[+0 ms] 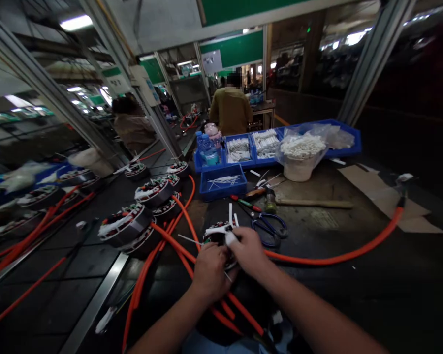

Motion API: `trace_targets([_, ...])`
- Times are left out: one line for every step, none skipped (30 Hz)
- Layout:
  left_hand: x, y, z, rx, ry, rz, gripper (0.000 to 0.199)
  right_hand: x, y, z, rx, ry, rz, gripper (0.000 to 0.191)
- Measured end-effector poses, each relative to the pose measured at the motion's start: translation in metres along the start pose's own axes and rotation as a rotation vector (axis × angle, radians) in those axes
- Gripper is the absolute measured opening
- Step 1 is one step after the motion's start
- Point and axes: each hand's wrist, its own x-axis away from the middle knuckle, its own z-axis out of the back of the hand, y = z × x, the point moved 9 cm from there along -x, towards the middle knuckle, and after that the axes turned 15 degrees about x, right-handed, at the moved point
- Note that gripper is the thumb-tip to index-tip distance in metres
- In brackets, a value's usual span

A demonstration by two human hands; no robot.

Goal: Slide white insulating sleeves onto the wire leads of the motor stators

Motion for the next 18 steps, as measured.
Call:
trace_targets([-0.001, 0.000, -0.002, -0.006, -0.001, -0.006, 0.017, -0.012, 0.000, -0.004, 0.003, 0.004, -0.016, 0.021])
trace_targets([-0.002, 0.000, -0.002, -0.015, -0.006, -0.004, 0.018, -0.021, 0.001, -0.007, -0.001, -0.006, -0.026, 0.021])
trace_targets([-0.002, -0.001, -0.002, -0.026, -0.019, 0.002, 0.019, -0.025, 0.002, -0.008, -0.010, -0.031, -0.025, 0.021])
trace_targets([-0.002, 0.000, -0.001, -0.033, -0.040, 0.006, 0.022, -0.026, 0.003, -0.008, -0.030, -0.074, -0.013, 0.021])
trace_targets([-0.002, 0.000, 0.001, -0.033, -0.060, 0.004, 0.028, -0.024, 0.003, -0.005, -0.063, -0.127, 0.007, 0.021])
trace_targets([-0.001, 0.002, 0.005, -0.030, -0.073, -0.006, 0.036, -0.018, 0.002, 0.000, -0.098, -0.177, 0.034, 0.019])
trace_targets([0.000, 0.003, 0.010, -0.023, -0.080, -0.021, 0.044, -0.011, 0.000, 0.007, -0.116, -0.216, 0.068, 0.016])
trace_targets([0.001, 0.003, 0.015, -0.011, -0.081, -0.035, 0.050, -0.004, -0.003, 0.015, -0.100, -0.239, 0.110, 0.017])
trace_targets([0.001, 0.003, 0.019, 0.007, -0.081, -0.044, 0.052, 0.002, -0.007, 0.022, -0.038, -0.255, 0.166, 0.024])
trace_targets([0.001, 0.001, 0.022, 0.029, -0.084, -0.045, 0.051, 0.008, -0.012, 0.027, 0.067, -0.265, 0.233, 0.031])
trace_targets([0.001, -0.001, 0.023, 0.050, -0.091, -0.038, 0.048, 0.013, -0.017, 0.028, 0.201, -0.272, 0.304, 0.034])
trace_targets([0.001, -0.004, 0.023, 0.070, -0.100, -0.029, 0.045, 0.016, -0.020, 0.025, 0.341, -0.285, 0.376, 0.032])
trace_targets([0.001, -0.006, 0.022, 0.086, -0.105, -0.018, 0.041, 0.017, -0.023, 0.018, 0.473, -0.293, 0.445, 0.027])
trace_targets([0.000, -0.008, 0.020, 0.096, -0.104, -0.008, 0.035, 0.017, -0.025, 0.011, 0.594, -0.295, 0.507, 0.020])
trace_targets([0.000, -0.009, 0.018, 0.098, -0.097, -0.001, 0.029, 0.015, -0.025, 0.002, 0.702, -0.287, 0.555, 0.014])
trace_targets([-0.001, -0.010, 0.016, 0.097, -0.086, 0.002, 0.022, 0.012, -0.024, -0.006, 0.796, -0.273, 0.592, 0.011])
trace_targets([-0.001, -0.011, 0.015, 0.096, -0.072, 0.003, 0.018, 0.009, -0.023, -0.014, 0.872, -0.259, 0.621, 0.011])
trace_targets([-0.001, -0.011, 0.014, 0.093, -0.058, 0.000, 0.017, 0.006, -0.021, -0.020, 0.925, -0.241, 0.641, 0.012])
